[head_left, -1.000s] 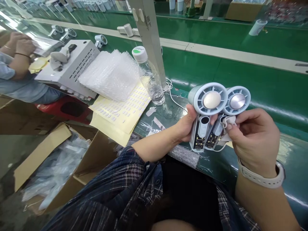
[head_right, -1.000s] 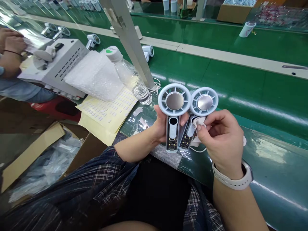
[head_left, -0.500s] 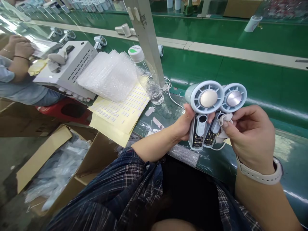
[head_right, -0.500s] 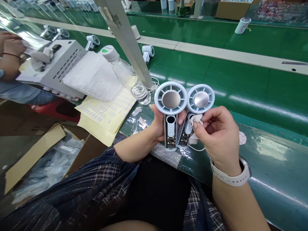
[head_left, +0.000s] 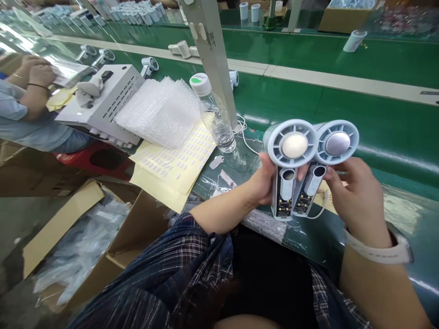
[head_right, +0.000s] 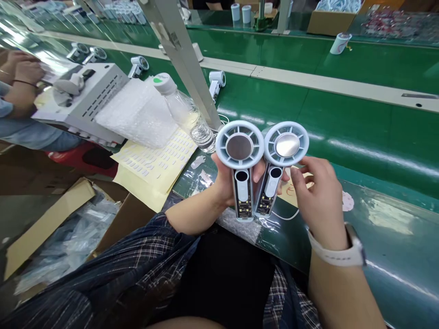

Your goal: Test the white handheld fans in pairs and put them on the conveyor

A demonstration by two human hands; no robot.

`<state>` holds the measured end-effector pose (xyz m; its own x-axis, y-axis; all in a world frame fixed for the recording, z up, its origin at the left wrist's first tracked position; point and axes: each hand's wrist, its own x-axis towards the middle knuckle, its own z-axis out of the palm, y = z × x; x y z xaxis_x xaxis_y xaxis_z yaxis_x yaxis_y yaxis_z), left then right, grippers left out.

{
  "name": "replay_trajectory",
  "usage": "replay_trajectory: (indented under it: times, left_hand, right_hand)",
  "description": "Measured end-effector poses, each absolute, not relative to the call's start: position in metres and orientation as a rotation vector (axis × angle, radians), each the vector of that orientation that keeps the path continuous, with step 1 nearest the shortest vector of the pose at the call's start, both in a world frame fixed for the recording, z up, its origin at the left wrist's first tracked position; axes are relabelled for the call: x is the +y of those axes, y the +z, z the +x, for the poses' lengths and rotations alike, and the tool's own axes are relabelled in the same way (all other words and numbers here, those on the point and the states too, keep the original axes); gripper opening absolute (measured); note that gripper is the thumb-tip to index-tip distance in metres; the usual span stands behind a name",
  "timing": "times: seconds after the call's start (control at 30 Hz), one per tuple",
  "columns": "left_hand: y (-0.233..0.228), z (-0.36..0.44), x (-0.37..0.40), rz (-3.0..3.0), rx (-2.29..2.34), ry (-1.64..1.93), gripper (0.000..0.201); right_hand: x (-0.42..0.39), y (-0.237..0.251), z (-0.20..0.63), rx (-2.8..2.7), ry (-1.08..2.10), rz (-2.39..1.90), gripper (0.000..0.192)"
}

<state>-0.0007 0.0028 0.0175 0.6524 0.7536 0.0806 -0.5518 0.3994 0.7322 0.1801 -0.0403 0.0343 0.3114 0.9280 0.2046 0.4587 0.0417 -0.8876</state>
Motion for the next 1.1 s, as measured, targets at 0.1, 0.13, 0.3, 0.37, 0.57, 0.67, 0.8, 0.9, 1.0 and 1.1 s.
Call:
replay_trajectory:
  times: [0.1, 0.13, 0.3, 0.37, 0.57, 0.67, 0.8, 0.9, 1.0, 1.1]
  left_hand:
    - [0.009, 0.0, -0.001, 0.908, 0.389, 0.909, 0.094]
    - [0.007, 0.0, -0.002, 0.935, 0.407, 0.926, 0.091]
    - [0.008, 0.0, -0.007, 0.897, 0.334, 0.83, 0.081]
    - [0.012, 0.0, -0.007, 0.827, 0.322, 0.791, 0.079]
    - [0.019, -0.003, -0.003, 0.695, 0.354, 0.731, 0.074]
    - [0.019, -0.008, 0.0, 0.642, 0.331, 0.655, 0.073]
    - [0.021, -0.015, 0.003, 0.621, 0.238, 0.586, 0.067]
    - [0.024, -0.017, 0.004, 0.624, 0.244, 0.566, 0.061]
    - [0.027, -0.017, 0.004, 0.643, 0.23, 0.533, 0.064]
    - [0.029, -0.018, 0.003, 0.667, 0.211, 0.525, 0.07]
  right_hand:
    - [-0.055, 0.033, 0.172, -1.365, 0.637, -1.517, 0.033]
    - [-0.06, 0.031, 0.17, -1.311, 0.762, -1.44, 0.037]
    - [-0.075, 0.02, 0.173, -0.969, 0.934, -1.226, 0.037]
    - [-0.08, 0.021, 0.177, -0.876, 1.021, -1.156, 0.037]
    - [-0.099, 0.031, 0.18, -0.775, 1.136, -1.107, 0.041]
    - [-0.104, 0.032, 0.179, -0.75, 1.148, -1.133, 0.048]
    - [-0.106, 0.035, 0.179, -0.717, 1.13, -1.142, 0.042]
    - [-0.106, 0.038, 0.18, -0.697, 1.137, -1.148, 0.04]
    - [-0.108, 0.04, 0.182, -0.669, 1.159, -1.153, 0.041]
    - [-0.109, 0.041, 0.184, -0.652, 1.204, -1.131, 0.041]
